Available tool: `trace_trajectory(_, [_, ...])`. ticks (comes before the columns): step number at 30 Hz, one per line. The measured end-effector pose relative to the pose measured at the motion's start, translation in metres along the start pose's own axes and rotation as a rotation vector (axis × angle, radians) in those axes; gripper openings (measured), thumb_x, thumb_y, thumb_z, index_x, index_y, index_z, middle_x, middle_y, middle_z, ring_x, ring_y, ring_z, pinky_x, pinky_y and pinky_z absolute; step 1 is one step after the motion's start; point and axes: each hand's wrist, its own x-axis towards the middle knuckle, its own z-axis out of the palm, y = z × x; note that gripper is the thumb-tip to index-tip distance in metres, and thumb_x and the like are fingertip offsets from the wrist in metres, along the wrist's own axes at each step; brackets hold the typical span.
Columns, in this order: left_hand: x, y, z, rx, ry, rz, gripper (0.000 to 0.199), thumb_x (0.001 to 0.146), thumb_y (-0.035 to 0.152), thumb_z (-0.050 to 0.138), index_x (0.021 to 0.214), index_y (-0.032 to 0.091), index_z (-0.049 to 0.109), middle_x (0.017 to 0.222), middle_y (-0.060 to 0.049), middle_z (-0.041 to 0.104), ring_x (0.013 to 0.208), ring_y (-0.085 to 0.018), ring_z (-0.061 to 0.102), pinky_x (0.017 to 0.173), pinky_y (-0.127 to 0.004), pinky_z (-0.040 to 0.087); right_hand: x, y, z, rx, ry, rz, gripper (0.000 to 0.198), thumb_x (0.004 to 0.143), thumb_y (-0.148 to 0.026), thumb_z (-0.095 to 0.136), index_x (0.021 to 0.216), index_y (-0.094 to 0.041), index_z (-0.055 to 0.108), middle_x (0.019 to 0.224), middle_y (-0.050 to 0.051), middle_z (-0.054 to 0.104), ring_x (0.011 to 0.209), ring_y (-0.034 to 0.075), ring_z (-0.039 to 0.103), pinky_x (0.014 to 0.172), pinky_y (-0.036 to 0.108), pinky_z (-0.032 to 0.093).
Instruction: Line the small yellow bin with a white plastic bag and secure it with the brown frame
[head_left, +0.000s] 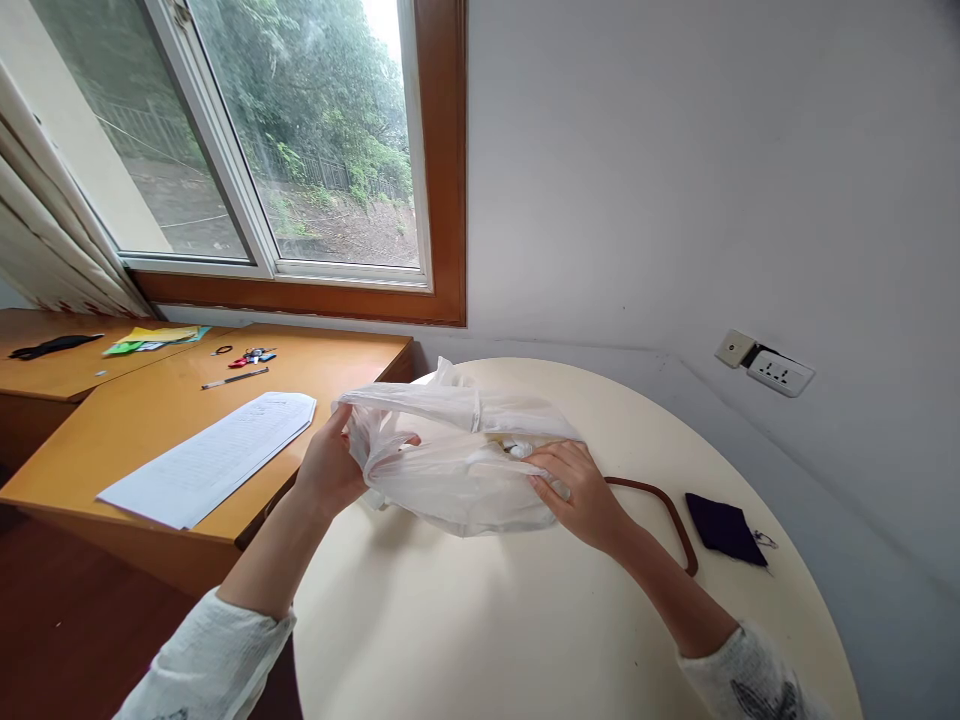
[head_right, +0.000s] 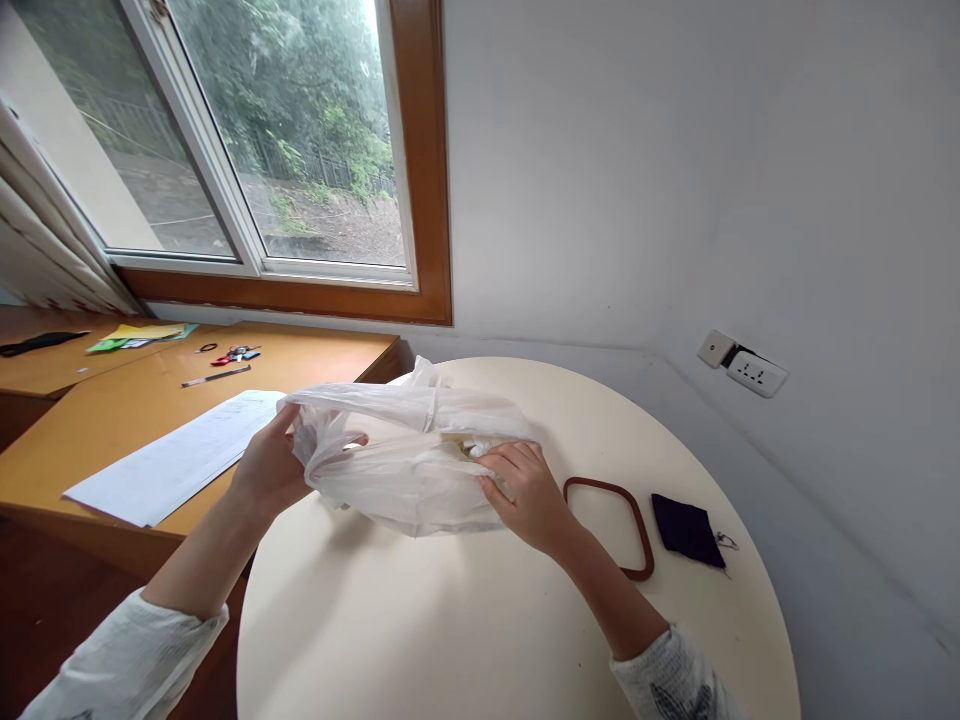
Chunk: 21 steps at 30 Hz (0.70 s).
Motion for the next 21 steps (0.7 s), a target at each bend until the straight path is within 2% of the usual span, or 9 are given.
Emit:
trace_trajectory(2, [0.003,-0.001,-0.002,0.190,0.003,0.032,0.052,0.075,0.061,0.045,0.102,0.019,0.057,0.083,-0.012,0.067,0.084,-0.033,0.064,0.072,-0.043,0.049,0.000,0.000,-0.001,0.009,-0.001,0.002,0.020,0.084,-0.021,0.048,0.101,-0.023,0.058,0.096,0.004,0.063,0.095,0.019,0.054,0.086,0.037,0.039])
trace_trajectory(4, [0.007,0.000,-0.007,0.547,0.046,0.122,0.056,0.072,0.063,0.048,0.109,0.020,0.055,0.098,-0.012,0.065,0.098,-0.034,0.059,0.082,-0.044,0.046,0.001,0.000,-0.002,0.034,-0.009,0.002,0.022,0.085,-0.023,0.048,0.104,-0.023,0.058,0.098,0.005,0.062,0.098,0.019,0.054,0.088,0.038,0.038])
trace_trajectory(7, [0.011,0.010,-0.016,1.122,0.152,0.301,0.063,0.066,0.056,0.060,0.119,0.023,0.050,0.123,-0.010,0.053,0.115,-0.033,0.047,0.094,-0.045,0.038,0.002,0.003,-0.005,0.100,0.009,0.014,0.025,0.086,-0.024,0.045,0.108,-0.022,0.057,0.101,0.005,0.062,0.102,0.019,0.053,0.092,0.038,0.037])
trace_trajectory(9, [0.009,0.022,-0.018,1.299,0.157,0.367,0.073,0.064,0.051,0.064,0.128,0.025,0.040,0.133,-0.011,0.042,0.118,-0.033,0.043,0.094,-0.046,0.038,0.004,0.007,-0.007,0.140,0.064,0.049,0.024,0.088,-0.023,0.041,0.105,-0.022,0.058,0.100,0.005,0.063,0.100,0.018,0.054,0.096,0.039,0.035])
trace_trajectory(12, [-0.001,0.037,-0.006,1.260,0.117,0.504,0.069,0.068,0.045,0.063,0.129,0.029,0.036,0.134,-0.009,0.040,0.118,-0.030,0.044,0.090,-0.044,0.043,0.008,0.016,-0.009,0.163,0.126,0.140,0.026,0.090,-0.024,0.037,0.099,-0.021,0.061,0.099,0.004,0.065,0.099,0.017,0.056,0.102,0.041,0.030])
trace_trajectory(15, [-0.011,0.036,0.023,1.029,0.050,0.693,0.032,0.075,0.036,0.057,0.103,0.021,0.054,0.105,-0.006,0.058,0.098,-0.022,0.057,0.084,-0.037,0.047,0.018,0.027,-0.010,0.173,0.111,0.214,0.028,0.091,-0.028,0.036,0.099,-0.021,0.062,0.102,0.004,0.065,0.100,0.017,0.057,0.105,0.044,0.024])
trace_trajectory(17, [-0.012,0.024,0.045,0.988,-0.181,0.616,0.016,0.079,0.030,0.051,0.085,0.017,0.058,0.081,-0.004,0.061,0.079,-0.018,0.060,0.076,-0.034,0.050,0.027,0.034,-0.011,0.197,0.075,0.257,0.030,0.091,-0.031,0.035,0.100,-0.022,0.063,0.105,0.004,0.065,0.103,0.018,0.055,0.107,0.046,0.020])
trace_trajectory(19, [-0.006,0.005,0.063,0.999,-0.421,0.466,0.017,0.081,0.029,0.047,0.081,0.017,0.059,0.076,-0.003,0.062,0.074,-0.017,0.061,0.072,-0.032,0.051,0.039,0.042,-0.010,0.252,0.033,0.313,0.032,0.091,-0.035,0.035,0.101,-0.023,0.063,0.110,0.004,0.063,0.109,0.019,0.052,0.106,0.045,0.020])
trace_trajectory(21, [0.005,-0.016,0.075,1.057,-0.438,0.452,0.019,0.082,0.029,0.047,0.085,0.017,0.061,0.086,-0.005,0.063,0.084,-0.018,0.060,0.079,-0.033,0.049,0.051,0.049,-0.008,0.354,0.005,0.379,0.035,0.090,-0.039,0.036,0.103,-0.023,0.063,0.114,0.004,0.061,0.113,0.019,0.049,0.105,0.042,0.025])
